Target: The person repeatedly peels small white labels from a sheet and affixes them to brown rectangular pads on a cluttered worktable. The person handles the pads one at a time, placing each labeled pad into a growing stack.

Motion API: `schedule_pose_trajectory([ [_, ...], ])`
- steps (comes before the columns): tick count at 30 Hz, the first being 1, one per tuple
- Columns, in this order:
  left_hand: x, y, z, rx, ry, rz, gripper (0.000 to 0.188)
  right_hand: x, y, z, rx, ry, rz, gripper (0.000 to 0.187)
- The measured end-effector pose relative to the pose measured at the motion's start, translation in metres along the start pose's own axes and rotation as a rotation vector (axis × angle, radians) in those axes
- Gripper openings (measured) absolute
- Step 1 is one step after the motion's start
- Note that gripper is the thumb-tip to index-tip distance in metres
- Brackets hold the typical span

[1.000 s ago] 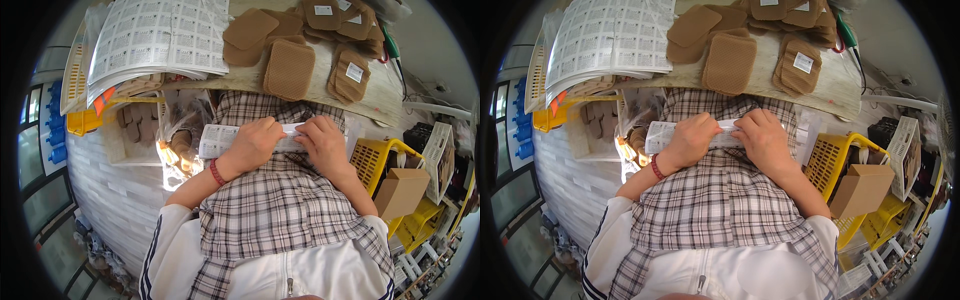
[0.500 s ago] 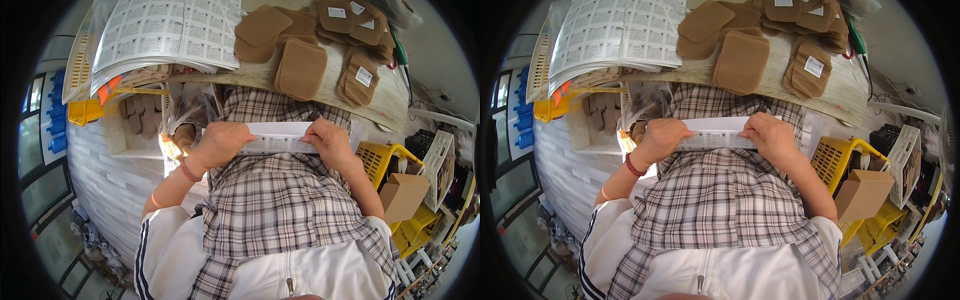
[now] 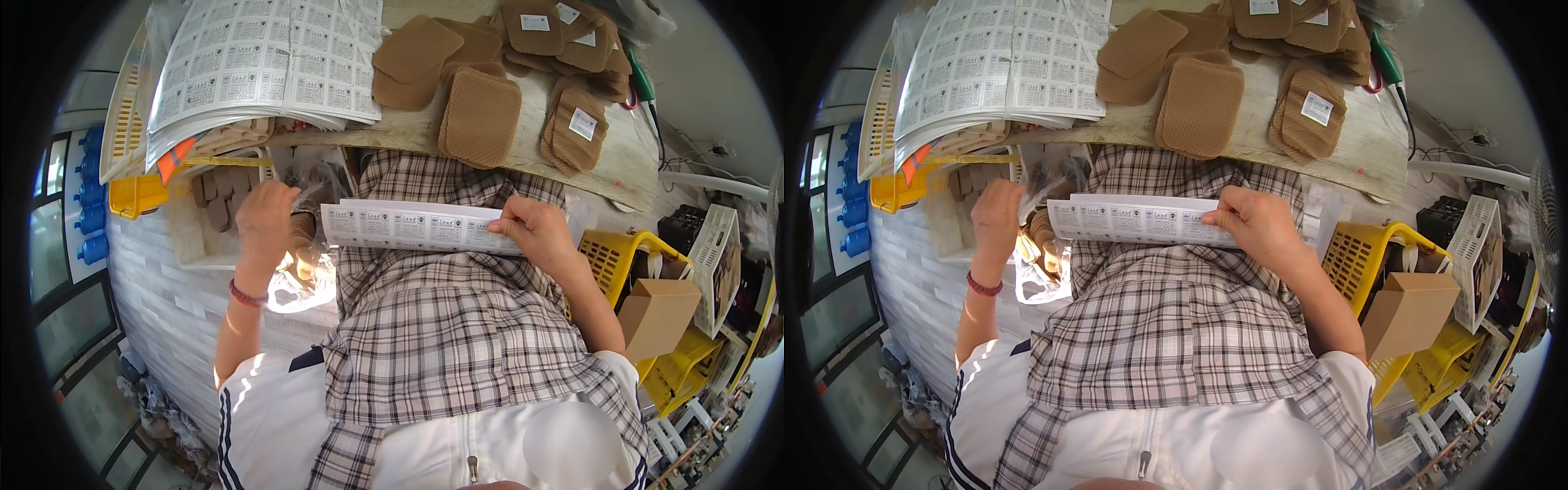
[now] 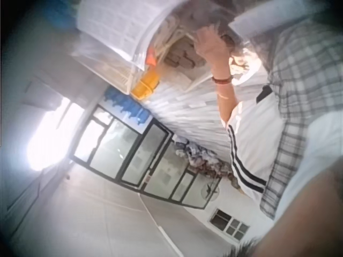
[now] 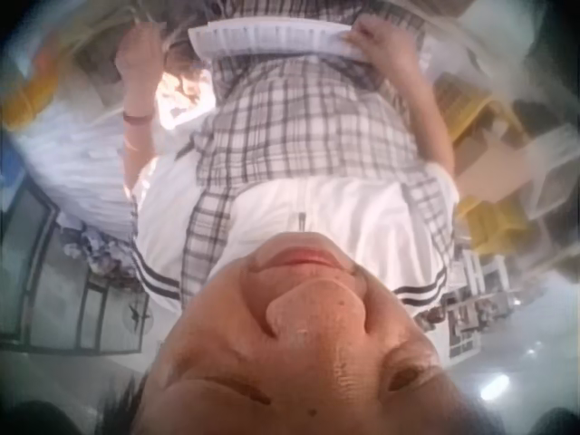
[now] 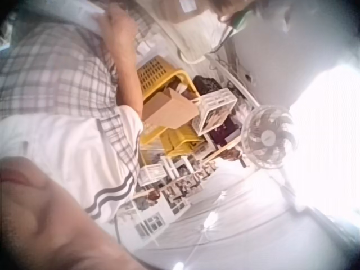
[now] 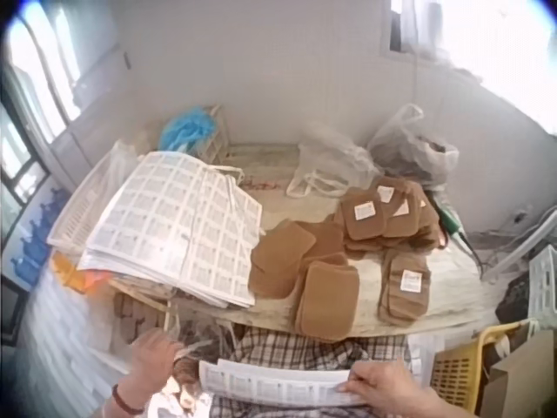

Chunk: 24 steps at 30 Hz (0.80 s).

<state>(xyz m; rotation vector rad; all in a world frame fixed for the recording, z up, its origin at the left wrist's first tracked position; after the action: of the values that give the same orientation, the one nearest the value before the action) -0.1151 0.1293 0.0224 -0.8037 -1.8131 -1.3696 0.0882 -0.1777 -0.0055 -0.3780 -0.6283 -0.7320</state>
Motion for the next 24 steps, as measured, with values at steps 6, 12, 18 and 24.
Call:
schedule_pose_trajectory([
  [6,-0.036,0.034,-0.152,-0.031,-0.570,0.023,0.015,-0.005,0.014,0.041,0.206,0.017,-0.054,0.032],
  [12,-0.056,0.025,-0.147,0.119,-0.727,0.159,0.006,0.014,0.007,0.013,0.153,0.055,0.043,0.020],
  [18,-0.056,0.023,-0.129,0.156,-0.693,0.146,0.008,0.017,0.002,-0.029,-0.081,0.275,0.025,0.010],
  [24,-0.059,0.037,-0.133,0.182,-0.636,0.201,0.006,0.009,0.004,-0.031,-0.155,0.276,-0.080,0.008],
])
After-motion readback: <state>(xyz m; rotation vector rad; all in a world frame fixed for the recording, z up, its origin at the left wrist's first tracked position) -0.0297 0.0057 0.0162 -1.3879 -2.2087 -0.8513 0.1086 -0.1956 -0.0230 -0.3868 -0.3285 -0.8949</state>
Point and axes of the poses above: each hand's wrist, its own y-axis towards the middle knuckle, its own x-axis out of the back of the hand, z = x × y, the point moved 5 cm from there along y, towards the middle knuckle, and after that the axes turned 13 degrees about -z, right-handed, at the moved point
